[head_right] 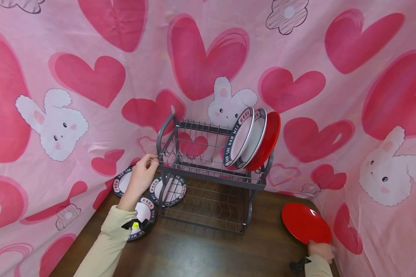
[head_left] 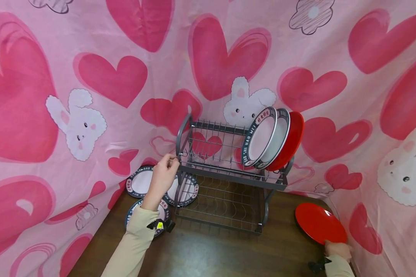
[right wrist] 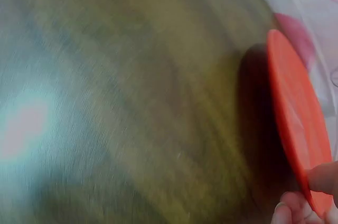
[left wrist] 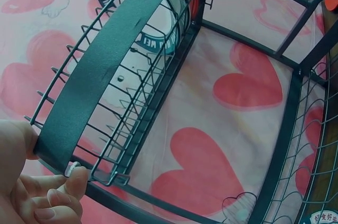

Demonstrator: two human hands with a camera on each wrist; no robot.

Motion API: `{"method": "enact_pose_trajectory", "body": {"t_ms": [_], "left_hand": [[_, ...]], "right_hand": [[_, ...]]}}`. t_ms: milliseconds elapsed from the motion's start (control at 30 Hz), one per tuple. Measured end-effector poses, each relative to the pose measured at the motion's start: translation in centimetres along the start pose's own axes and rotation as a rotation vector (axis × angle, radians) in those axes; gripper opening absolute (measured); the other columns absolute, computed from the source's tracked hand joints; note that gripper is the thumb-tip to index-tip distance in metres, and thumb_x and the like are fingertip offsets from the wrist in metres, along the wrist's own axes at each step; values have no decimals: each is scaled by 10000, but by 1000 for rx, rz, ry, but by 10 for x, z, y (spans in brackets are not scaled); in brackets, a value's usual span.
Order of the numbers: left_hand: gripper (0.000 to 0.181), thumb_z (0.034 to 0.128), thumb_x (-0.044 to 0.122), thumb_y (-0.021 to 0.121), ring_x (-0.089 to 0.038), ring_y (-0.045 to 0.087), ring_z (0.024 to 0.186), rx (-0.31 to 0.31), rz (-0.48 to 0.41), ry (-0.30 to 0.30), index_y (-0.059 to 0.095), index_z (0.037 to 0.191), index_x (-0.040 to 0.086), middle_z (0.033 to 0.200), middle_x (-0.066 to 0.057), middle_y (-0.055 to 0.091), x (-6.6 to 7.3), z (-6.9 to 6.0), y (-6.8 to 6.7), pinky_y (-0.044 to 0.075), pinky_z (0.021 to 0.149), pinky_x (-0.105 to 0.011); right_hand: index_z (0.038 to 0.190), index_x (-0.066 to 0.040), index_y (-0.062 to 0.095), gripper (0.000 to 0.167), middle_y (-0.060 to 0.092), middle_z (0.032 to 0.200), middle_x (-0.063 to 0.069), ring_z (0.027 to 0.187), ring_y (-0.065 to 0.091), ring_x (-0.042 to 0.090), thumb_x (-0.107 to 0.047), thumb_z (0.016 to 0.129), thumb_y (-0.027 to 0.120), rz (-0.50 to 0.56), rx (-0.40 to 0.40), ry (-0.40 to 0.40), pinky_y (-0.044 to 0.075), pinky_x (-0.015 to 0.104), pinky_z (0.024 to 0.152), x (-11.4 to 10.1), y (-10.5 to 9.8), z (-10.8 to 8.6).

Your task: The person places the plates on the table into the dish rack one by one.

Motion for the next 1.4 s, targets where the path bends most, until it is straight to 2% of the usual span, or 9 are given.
{"method": "enact_pose_trajectory", "body": {"t_ms": [67,167,367,633,767,933,1100,1267,1400], "left_hand": [[279,1027,220,521,-247,549,722,3,1,4,685,1187,62,856,-95,654,0,0,0,428,651,-361],[287,1023,229,516,-234,544,712,10,4,11,688,1182,63,840,-85,647,0,1,0,424,643,-351],[297,1022,226,505,-222,533,696,12,6,13,689,1186,59,827,-80,642,0,0,0,416,629,-346],[292,1022,235,510,-220,531,683,12,-4,14,688,1176,63,805,-69,628,0,0,-1,417,621,-346],[301,1019,252,507,-229,531,682,13,-10,15,684,1172,63,797,-67,620,1,-1,-1,417,617,-355],[295,1019,256,511,-247,533,690,12,-15,14,688,1165,71,799,-73,619,1,-1,-1,422,631,-372],[296,1020,254,508,-252,541,701,8,-12,14,687,1170,72,819,-83,634,0,-1,-1,431,644,-370],[293,1018,242,512,-245,548,708,12,-12,15,688,1175,69,838,-82,649,0,-1,-1,434,646,-365],[288,1020,235,518,-243,554,719,12,-7,10,690,1183,71,845,-81,652,1,0,-1,436,656,-362]], "right_hand": [[1392,199,109,776,519,750,260,619,663,349,-104,883,609,151,-10,65,603,469,599,10,3,13],[1368,270,158,721,548,593,185,441,637,237,-20,869,590,246,-14,89,578,384,488,18,7,28],[1283,310,365,506,583,548,165,454,644,243,33,896,537,290,-9,68,582,387,501,17,7,25],[1498,211,204,653,550,599,146,475,619,215,40,912,438,435,-43,136,585,345,530,0,3,-15],[1558,154,161,683,528,615,50,501,616,152,-17,941,397,543,-73,156,591,304,565,-2,4,-26],[1587,135,121,706,523,621,-40,524,625,88,-39,951,375,631,-91,132,588,281,575,-4,8,-28],[1606,94,129,719,533,635,-92,560,629,75,-25,955,410,641,-87,97,591,279,592,-3,11,-24],[1623,18,179,722,513,650,-207,585,622,35,-6,954,451,655,-83,2,597,269,616,-8,12,-27],[1615,23,162,724,501,706,-207,626,611,32,29,946,440,658,-81,-16,600,264,637,-9,12,-27]]}}
Point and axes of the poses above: each hand's wrist, its own z-axis towards the middle knuckle, its own y-axis out of the palm, x = y × z, the point moved 8 cm from there along z, towards the middle knuckle
